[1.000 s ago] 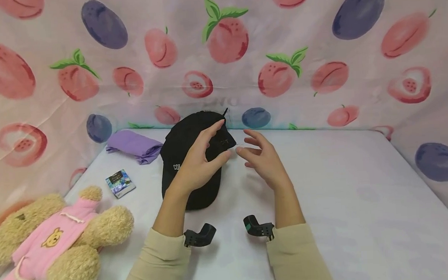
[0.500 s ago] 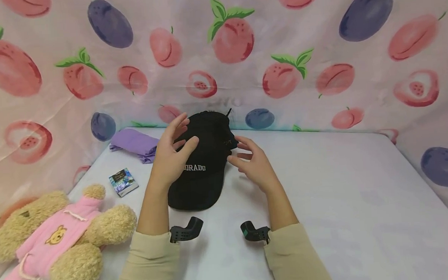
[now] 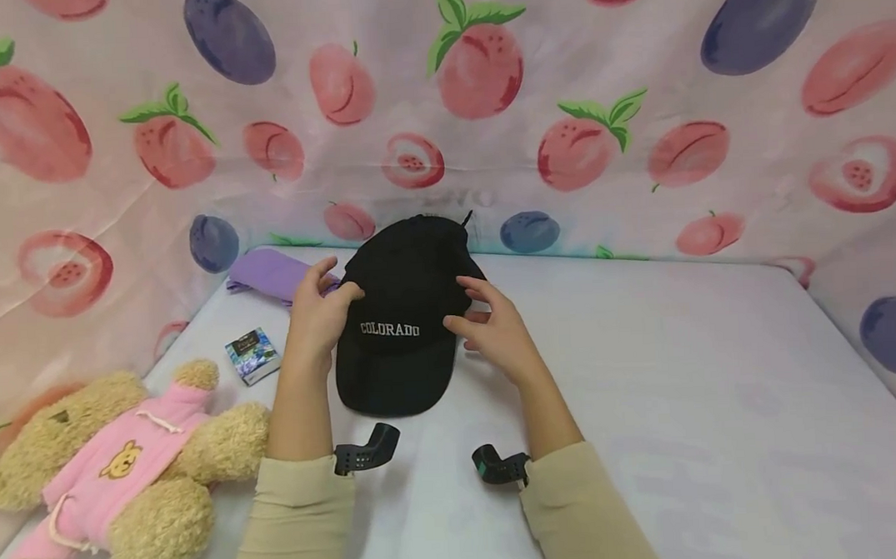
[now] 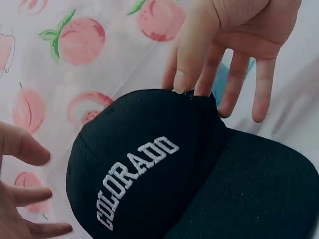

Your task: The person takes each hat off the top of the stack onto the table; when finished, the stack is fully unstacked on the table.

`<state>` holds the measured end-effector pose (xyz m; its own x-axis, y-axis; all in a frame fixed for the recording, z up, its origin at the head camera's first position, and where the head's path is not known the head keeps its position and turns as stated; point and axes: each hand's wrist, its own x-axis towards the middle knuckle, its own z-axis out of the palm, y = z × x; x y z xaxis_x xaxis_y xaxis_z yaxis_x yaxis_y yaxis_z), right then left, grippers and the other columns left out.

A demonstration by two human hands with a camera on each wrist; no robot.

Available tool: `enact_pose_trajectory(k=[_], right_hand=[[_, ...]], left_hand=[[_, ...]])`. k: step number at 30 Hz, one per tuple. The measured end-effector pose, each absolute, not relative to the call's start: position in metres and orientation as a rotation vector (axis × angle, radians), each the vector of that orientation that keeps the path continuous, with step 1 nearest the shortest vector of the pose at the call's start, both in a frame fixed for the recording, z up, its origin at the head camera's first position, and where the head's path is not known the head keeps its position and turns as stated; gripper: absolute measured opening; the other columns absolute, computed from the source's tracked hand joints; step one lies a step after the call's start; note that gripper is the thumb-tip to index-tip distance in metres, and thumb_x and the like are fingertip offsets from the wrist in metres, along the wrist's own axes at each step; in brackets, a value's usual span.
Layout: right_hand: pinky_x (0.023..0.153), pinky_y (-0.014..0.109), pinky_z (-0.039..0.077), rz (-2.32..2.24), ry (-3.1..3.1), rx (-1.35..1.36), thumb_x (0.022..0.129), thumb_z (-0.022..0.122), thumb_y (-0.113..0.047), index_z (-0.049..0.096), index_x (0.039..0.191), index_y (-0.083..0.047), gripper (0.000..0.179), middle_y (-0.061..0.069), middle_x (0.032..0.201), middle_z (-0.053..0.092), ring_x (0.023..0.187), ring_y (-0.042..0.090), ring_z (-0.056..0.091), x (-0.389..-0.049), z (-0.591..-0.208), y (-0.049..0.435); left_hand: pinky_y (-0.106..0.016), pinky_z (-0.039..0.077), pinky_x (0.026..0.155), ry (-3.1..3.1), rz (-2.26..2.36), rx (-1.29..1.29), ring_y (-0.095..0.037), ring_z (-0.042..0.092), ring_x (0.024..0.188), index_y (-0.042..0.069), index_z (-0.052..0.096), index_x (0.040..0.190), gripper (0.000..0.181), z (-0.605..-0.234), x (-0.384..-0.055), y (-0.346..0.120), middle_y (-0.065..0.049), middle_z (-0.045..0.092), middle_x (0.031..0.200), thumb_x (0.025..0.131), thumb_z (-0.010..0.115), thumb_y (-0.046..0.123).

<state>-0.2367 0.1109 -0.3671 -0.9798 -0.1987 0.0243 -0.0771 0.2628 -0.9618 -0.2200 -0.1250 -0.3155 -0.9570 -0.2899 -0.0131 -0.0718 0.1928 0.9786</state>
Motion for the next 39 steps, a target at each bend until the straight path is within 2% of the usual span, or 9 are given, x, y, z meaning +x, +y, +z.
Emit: enact_pose_trajectory(k=[3, 6, 8, 14, 23, 32, 39], right_hand=[[0.09, 0.049, 0.061, -1.819, 2.408, -0.251, 0.096, 0.074, -0.019, 0.044, 0.157, -0.023, 0.068, 0.014, 0.164, 0.036, 0.134, 0.037, 0.059, -0.238, -0.37, 0.11], [0.088, 0.05, 0.061, -1.818, 2.39, -0.258, 0.095, 0.073, -0.017, 0.043, 0.157, -0.021, 0.069, 0.016, 0.165, 0.033, 0.131, 0.039, 0.061, -0.239, -0.372, 0.108], [0.087, 0.051, 0.062, -1.82, 2.374, -0.27, 0.095, 0.073, -0.015, 0.042, 0.158, -0.02, 0.07, 0.017, 0.166, 0.031, 0.129, 0.041, 0.062, -0.239, -0.373, 0.108], [0.082, 0.049, 0.063, -1.809, 2.371, -0.283, 0.095, 0.073, -0.013, 0.043, 0.157, -0.019, 0.07, 0.018, 0.165, 0.031, 0.126, 0.041, 0.063, -0.238, -0.377, 0.106], [0.084, 0.048, 0.063, -1.776, 2.394, -0.259, 0.095, 0.074, -0.016, 0.043, 0.158, -0.022, 0.07, 0.016, 0.165, 0.032, 0.13, 0.04, 0.061, -0.238, -0.378, 0.104], [0.081, 0.044, 0.064, -1.781, 2.438, -0.228, 0.094, 0.076, -0.022, 0.044, 0.157, -0.024, 0.07, 0.013, 0.164, 0.036, 0.128, 0.038, 0.062, -0.238, -0.383, 0.097], [0.08, 0.041, 0.064, -1.762, 2.492, -0.187, 0.095, 0.076, -0.027, 0.045, 0.156, -0.027, 0.069, 0.012, 0.163, 0.038, 0.128, 0.036, 0.062, -0.237, -0.384, 0.093]], left_hand=[[-0.053, 0.027, 0.124, -2.393, -1.882, 0.392, -0.032, 0.028, 0.152, 0.02, 0.032, 0.162, 0.085, -0.319, -0.222, -0.126, -0.015, 0.023, 0.169, 0.083, 0.062, 0.014], [-0.055, 0.025, 0.125, -2.501, -1.9, 0.369, -0.034, 0.024, 0.155, 0.019, 0.025, 0.165, 0.088, -0.325, -0.223, -0.128, -0.013, 0.019, 0.172, 0.086, 0.064, 0.015], [-0.056, 0.024, 0.126, -2.593, -1.88, 0.326, -0.034, 0.022, 0.157, 0.019, 0.022, 0.166, 0.091, -0.328, -0.223, -0.131, -0.012, 0.018, 0.172, 0.089, 0.069, 0.019], [-0.056, 0.02, 0.127, -2.827, -1.677, 0.123, -0.034, 0.019, 0.159, 0.014, 0.016, 0.167, 0.107, -0.333, -0.223, -0.138, -0.014, 0.019, 0.172, 0.082, 0.082, 0.019], [-0.055, 0.02, 0.127, -2.883, -1.6, 0.1, -0.034, 0.02, 0.158, 0.014, 0.014, 0.167, 0.11, -0.334, -0.223, -0.139, -0.016, 0.02, 0.172, 0.083, 0.084, 0.022], [-0.059, 0.023, 0.125, -2.905, -1.569, 0.081, -0.039, 0.019, 0.158, 0.017, 0.01, 0.168, 0.115, -0.343, -0.225, -0.139, -0.022, 0.017, 0.171, 0.081, 0.087, 0.021], [-0.061, 0.029, 0.122, -2.966, -1.411, 0.0, -0.044, 0.028, 0.153, 0.022, 0.004, 0.168, 0.124, -0.349, -0.226, -0.141, -0.026, 0.017, 0.168, 0.078, 0.09, 0.022]])
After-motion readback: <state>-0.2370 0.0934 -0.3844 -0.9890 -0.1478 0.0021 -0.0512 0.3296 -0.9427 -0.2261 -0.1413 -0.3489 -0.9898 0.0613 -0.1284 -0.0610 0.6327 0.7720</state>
